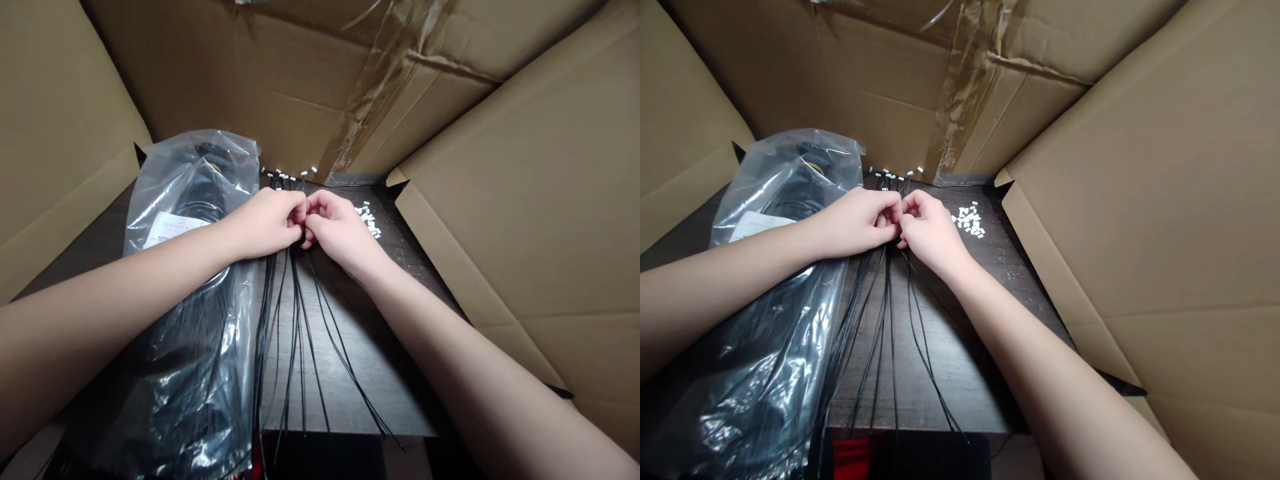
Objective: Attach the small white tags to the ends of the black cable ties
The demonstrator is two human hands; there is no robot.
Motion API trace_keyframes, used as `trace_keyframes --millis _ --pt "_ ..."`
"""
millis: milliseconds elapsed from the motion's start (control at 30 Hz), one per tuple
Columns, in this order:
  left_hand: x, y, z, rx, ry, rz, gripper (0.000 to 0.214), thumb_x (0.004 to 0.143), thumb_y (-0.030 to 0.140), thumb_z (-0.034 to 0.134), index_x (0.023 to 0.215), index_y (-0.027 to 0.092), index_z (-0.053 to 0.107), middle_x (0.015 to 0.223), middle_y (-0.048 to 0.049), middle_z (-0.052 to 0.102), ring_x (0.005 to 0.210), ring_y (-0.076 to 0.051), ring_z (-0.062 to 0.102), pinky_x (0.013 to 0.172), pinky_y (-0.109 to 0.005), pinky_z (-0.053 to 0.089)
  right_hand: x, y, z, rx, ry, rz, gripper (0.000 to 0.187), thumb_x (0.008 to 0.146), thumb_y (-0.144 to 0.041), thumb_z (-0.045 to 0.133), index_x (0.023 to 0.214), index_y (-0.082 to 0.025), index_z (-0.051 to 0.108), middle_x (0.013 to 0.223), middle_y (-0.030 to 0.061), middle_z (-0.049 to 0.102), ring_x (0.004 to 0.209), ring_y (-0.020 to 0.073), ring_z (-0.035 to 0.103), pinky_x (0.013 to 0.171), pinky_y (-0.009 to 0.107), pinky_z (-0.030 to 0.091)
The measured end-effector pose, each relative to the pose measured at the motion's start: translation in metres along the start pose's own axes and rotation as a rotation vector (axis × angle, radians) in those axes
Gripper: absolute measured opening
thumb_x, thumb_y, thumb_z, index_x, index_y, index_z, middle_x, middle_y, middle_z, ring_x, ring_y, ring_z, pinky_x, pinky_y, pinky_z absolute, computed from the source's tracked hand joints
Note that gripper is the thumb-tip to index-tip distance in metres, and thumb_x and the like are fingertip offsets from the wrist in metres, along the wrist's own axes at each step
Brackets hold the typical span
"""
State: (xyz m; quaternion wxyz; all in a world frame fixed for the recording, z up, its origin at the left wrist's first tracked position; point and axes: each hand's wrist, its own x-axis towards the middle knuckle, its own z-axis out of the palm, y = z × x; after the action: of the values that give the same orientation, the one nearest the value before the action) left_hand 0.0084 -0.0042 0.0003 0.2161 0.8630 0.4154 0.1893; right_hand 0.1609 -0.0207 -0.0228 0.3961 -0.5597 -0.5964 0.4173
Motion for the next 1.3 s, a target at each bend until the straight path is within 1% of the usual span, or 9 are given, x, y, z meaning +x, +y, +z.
trace_keyframes --millis 533,733,933,1133,1300 --pt "-0.0004 0.0005 0.0012 0.025 0.005 0.004 0.007 0.077 0.011 0.061 0.073 0.017 0.06 0.069 0.0022 0.065 0.065 -0.015 0.058 0.063 -0.026 0.036 -0.0016 -0.0039 0.0011 -0.022 0.022 0.002 0.022 0.069 0.0 0.048 0.074 -0.02 0.055 0.062 -0.0053 0.061 0.047 0.0078 0.057 0.047 0.019 0.049" --pt "-0.0005 0.0004 0.0017 0.043 0.004 -0.002 0.007 0.077 0.011 0.061 0.073 0.017 0.06 0.068 0.0023 0.065 0.065 -0.015 0.058 0.063 -0.026 0.036 -0.0007 -0.0026 0.0009 -0.032 0.012 -0.001 0.021 0.069 -0.001 0.049 0.075 -0.02 0.055 0.061 -0.0058 0.06 0.047 0.0077 0.057 0.048 0.019 0.048" --pt "0.0003 0.0002 0.0013 0.013 0.011 0.012 0.008 0.076 0.011 0.061 0.072 0.017 0.058 0.066 0.003 0.063 0.063 -0.014 0.057 0.062 -0.025 0.035 -0.0003 -0.0017 0.0003 -0.016 -0.003 0.006 0.02 0.07 -0.001 0.049 0.076 -0.019 0.055 0.065 -0.0047 0.061 0.049 0.0071 0.057 0.049 0.018 0.05" --pt "0.0 0.0015 -0.0008 0.004 0.004 0.005 0.009 0.075 0.01 0.06 0.071 0.018 0.058 0.061 0.0042 0.06 0.06 -0.013 0.054 0.061 -0.025 0.035 -0.0008 -0.0038 0.001 -0.01 0.0 0.015 0.019 0.071 -0.001 0.05 0.077 -0.019 0.055 0.065 -0.0053 0.059 0.049 0.0062 0.055 0.049 0.017 0.05" --pt "0.0003 0.0009 -0.0004 -0.005 -0.008 -0.013 0.008 0.076 0.01 0.061 0.073 0.018 0.058 0.063 0.0041 0.061 0.061 -0.013 0.055 0.062 -0.025 0.035 0.0006 -0.0014 0.0004 0.005 -0.006 0.01 0.018 0.071 -0.002 0.05 0.078 -0.018 0.056 0.065 -0.0052 0.06 0.049 0.0063 0.056 0.049 0.018 0.051"
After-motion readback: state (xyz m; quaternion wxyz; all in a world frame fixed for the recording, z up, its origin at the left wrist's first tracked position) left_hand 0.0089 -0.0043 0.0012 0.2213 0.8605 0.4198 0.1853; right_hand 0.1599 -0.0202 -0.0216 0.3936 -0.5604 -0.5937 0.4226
